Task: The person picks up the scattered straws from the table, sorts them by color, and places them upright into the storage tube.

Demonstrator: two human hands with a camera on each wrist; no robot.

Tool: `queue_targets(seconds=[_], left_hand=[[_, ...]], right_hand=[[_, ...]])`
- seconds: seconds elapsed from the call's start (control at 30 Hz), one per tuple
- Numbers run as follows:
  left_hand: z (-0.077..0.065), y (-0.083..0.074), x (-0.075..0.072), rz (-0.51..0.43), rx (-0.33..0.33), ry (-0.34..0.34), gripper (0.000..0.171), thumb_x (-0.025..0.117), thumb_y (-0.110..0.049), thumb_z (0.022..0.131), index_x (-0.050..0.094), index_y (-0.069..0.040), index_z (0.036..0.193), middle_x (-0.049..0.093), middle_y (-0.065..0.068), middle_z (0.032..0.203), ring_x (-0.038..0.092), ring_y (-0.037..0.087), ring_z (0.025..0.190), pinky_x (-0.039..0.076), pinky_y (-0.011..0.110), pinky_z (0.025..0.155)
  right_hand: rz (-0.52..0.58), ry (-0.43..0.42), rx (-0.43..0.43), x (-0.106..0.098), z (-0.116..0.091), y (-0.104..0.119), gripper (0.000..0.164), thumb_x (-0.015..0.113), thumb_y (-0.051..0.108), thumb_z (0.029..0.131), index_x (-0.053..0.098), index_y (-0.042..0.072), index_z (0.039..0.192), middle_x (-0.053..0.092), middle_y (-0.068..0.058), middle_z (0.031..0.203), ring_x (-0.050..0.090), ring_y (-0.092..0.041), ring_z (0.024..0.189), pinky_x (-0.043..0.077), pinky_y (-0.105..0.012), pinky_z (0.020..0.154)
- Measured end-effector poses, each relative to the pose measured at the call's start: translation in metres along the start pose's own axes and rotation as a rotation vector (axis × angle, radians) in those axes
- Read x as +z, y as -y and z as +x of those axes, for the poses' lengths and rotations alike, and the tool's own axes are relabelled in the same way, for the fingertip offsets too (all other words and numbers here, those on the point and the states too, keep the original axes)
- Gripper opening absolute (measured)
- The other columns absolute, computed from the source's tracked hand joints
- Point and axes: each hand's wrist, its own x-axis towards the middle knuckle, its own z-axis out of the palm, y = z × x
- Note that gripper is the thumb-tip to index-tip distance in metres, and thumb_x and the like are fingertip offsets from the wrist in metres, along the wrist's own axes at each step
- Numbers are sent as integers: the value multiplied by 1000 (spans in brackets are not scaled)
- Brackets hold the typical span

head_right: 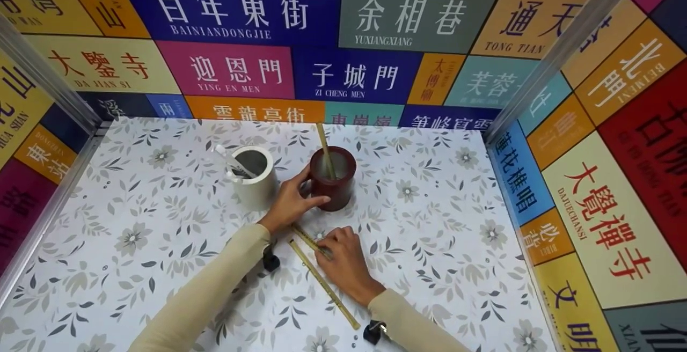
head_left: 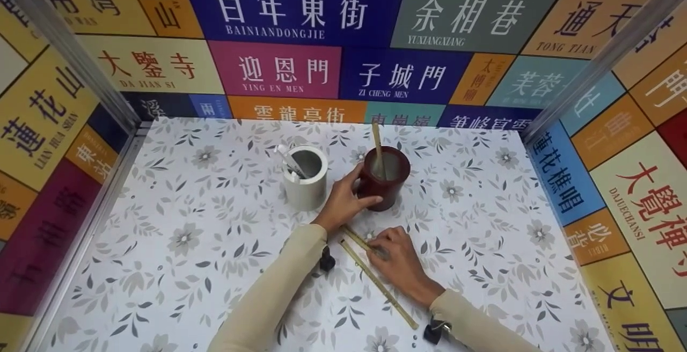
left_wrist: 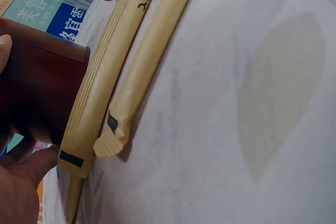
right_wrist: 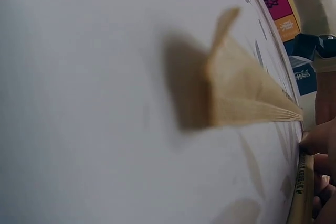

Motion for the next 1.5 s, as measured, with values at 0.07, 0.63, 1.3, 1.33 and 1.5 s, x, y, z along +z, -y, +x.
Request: queue_targets(seconds=[0.07,0.63,1.3,1.33,1.5], left_hand=[[0,0,0,-12,-1,1,104,95,-29,91,34,-14,174,59,10,160,60,22,144,53,38,115],[0,-1,1,-35,-4,-1,105,95,-26,90,34,-12,174,57,12,162,61,22,142,53,36,114],[0,-2,-1,-24,4,-7,102,95,-22,91,36,-11,173,61,14,156,63,23,140,53,40,116],[1,-2,0,-27,4,-7,102,95,-22,91,36,-11,173,61,14,156,63,23,140,53,40,115],[1,-2,0,-59,17,2,101,94,-18,91,36,-12,173,59,15,159,63,24,141,54,41,114]], right_hand=[[-4,13,22,-2,2,2,13,91,9,86,85,11,96,69,1,97,56,-18,96,48,-42,87],[5,131,172,-17,8,13,10,88,7,87,82,14,91,72,8,82,60,-14,82,53,-37,76],[158,212,256,-33,5,5,15,91,7,89,79,17,90,73,11,84,62,-17,87,49,-34,81],[170,212,260,-34,5,5,13,91,7,89,81,16,91,74,10,85,63,-18,88,50,-34,82],[215,199,276,-41,4,2,12,91,7,89,84,16,92,76,8,88,65,-19,90,51,-33,85]])
